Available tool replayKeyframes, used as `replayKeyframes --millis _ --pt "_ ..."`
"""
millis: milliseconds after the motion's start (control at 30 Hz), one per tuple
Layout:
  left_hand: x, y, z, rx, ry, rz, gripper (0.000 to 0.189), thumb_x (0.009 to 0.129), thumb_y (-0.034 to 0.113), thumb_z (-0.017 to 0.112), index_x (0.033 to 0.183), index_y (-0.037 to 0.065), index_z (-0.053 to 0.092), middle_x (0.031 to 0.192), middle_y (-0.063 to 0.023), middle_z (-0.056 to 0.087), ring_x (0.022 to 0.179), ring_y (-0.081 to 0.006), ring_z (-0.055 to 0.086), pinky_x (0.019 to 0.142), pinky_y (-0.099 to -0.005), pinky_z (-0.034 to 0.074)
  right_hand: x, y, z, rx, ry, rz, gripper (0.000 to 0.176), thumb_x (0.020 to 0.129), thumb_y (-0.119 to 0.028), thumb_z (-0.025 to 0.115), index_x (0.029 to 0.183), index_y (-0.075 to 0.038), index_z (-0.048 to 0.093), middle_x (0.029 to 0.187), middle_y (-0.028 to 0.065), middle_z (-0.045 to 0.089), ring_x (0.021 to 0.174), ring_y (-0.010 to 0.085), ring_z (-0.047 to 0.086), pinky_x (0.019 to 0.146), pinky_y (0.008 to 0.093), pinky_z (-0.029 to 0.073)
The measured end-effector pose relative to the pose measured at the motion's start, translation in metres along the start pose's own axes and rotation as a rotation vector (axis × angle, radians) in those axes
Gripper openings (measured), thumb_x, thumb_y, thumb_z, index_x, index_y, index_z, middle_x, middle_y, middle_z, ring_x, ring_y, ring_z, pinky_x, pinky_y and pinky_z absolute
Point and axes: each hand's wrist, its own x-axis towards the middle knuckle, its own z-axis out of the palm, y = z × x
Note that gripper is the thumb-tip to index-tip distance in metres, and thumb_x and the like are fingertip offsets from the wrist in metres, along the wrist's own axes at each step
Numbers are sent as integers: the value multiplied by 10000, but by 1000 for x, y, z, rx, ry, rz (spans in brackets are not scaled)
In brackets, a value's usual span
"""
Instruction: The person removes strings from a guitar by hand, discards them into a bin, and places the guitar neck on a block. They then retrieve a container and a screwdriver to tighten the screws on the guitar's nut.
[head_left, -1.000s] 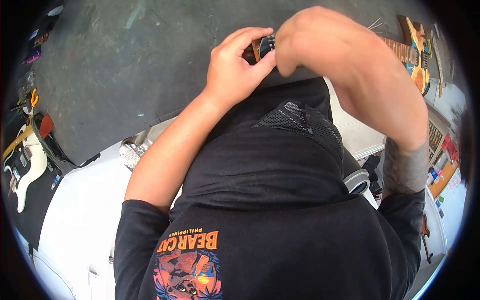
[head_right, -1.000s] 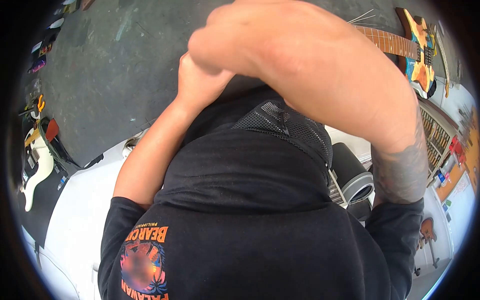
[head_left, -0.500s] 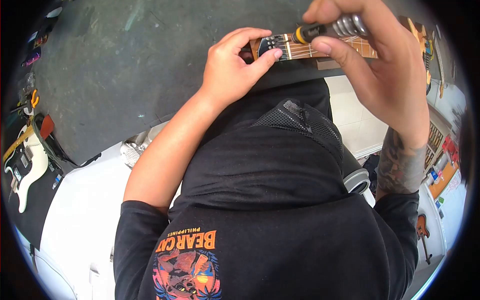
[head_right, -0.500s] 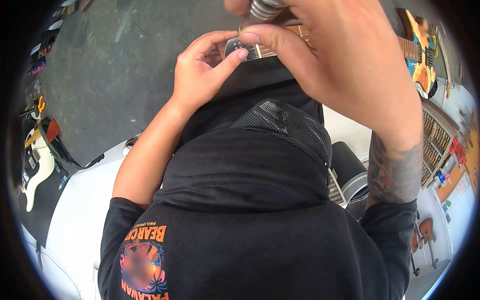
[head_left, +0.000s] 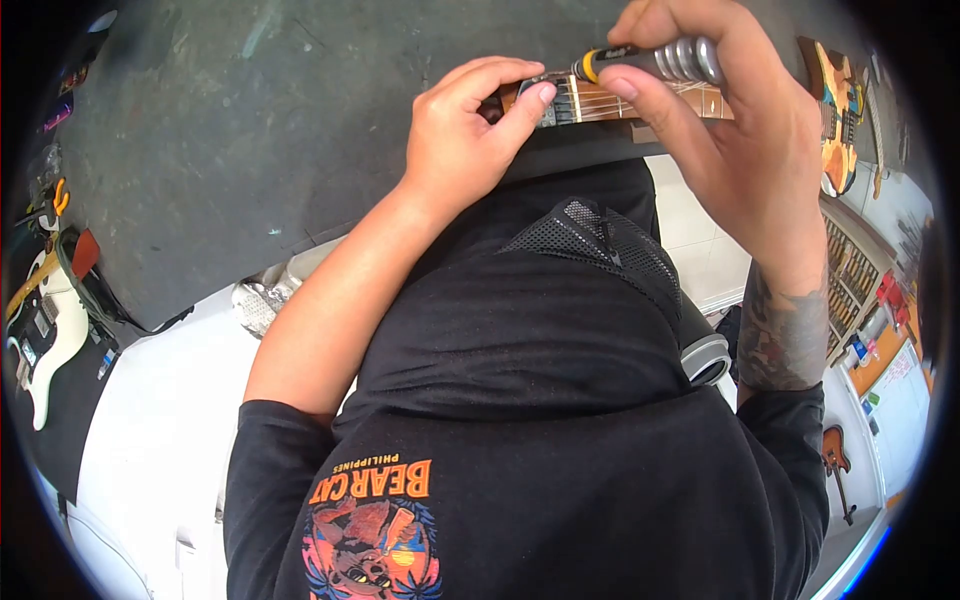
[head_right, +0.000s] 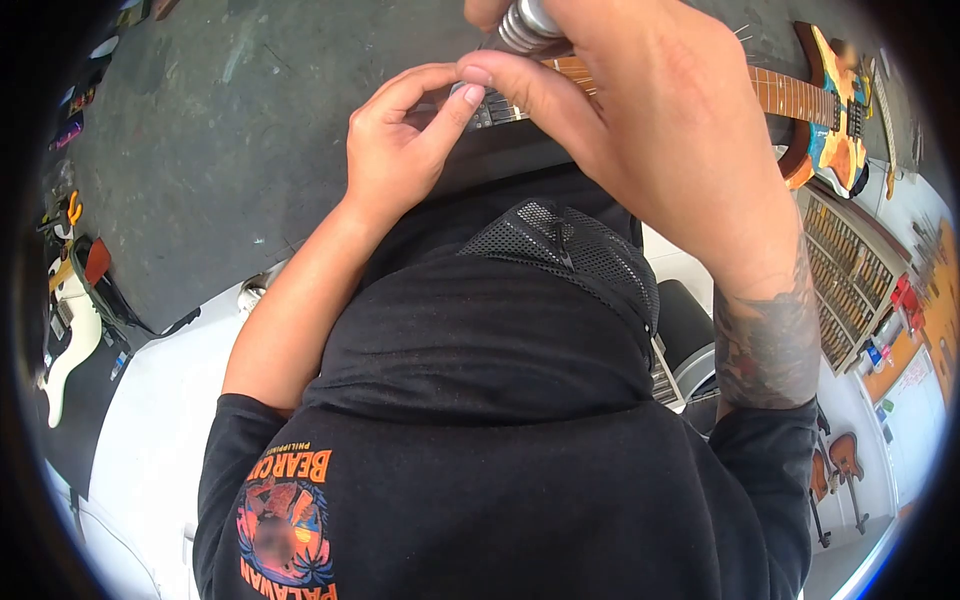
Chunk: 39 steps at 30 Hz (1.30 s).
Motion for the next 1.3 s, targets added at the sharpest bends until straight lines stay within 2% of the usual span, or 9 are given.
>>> replayKeyframes --millis 267,367,500,667,800,900,1100,1200,1300 --pt "0 0 -1 17 2 14 217 846 149 823 1031 49 769 928 -63 743 704 -104 651 627 -247 532 2 -6 4 17 2 -22 342 824 -161 843 1069 -52 631 951 114 669 792 260 683 676 333 539" --pt "-1 2 -2 -21 -15 13 252 831 153 838 1047 47 764 957 -68 740 724 -106 660 649 -250 549 6 -2 9 44 -7 -115 326 823 -117 822 1083 -52 635 925 105 672 809 281 675 703 344 539" --pt "-2 6 -7 17 -84 -70 293 820 159 851 1072 43 755 994 -76 735 762 -116 679 697 -263 581 12 18 17 276 -202 -269 337 828 34 710 1143 -49 624 1019 111 670 928 304 659 782 368 547" --pt "1 8 -7 30 -97 -72 304 817 171 855 1073 43 750 982 -76 734 785 -129 695 713 -276 597 17 -4 -12 322 -358 -97 416 795 116 634 1178 -44 610 1095 125 656 1003 308 642 834 375 545" --pt "0 6 -8 43 -107 -84 301 821 180 852 1067 43 747 980 -77 733 799 -138 704 713 -279 598 18 -4 -10 349 -369 -142 414 806 121 618 1186 -42 607 1091 124 652 994 303 650 821 379 549" --pt "1 7 -7 -19 -111 -118 301 822 188 851 1068 49 746 981 -79 731 807 -150 711 718 -284 599 29 -28 -25 285 -434 10 418 805 135 622 1184 -41 601 1088 121 647 971 292 663 803 372 551" --pt "2 12 -12 26 -146 -84 357 815 201 855 1112 49 730 1043 -92 722 878 -192 717 777 -323 597 9 -3 -14 215 -182 -154 429 821 68 741 1201 -30 566 1091 120 645 947 267 690 774 354 567" --pt "2 10 -14 128 -146 129 507 785 221 870 1225 61 676 1130 -111 703 973 -250 704 853 -361 579 4 4 -14 452 -37 -85 501 838 -24 795 1256 -40 518 1105 113 647 981 279 696 786 357 589" --pt "8 36 -17 254 -103 328 577 793 195 849 1306 77 613 1206 -132 684 1043 -303 688 890 -377 560 -4 1 -22 484 -50 57 450 855 -21 791 1224 -37 534 1135 115 678 996 255 710 850 332 596"
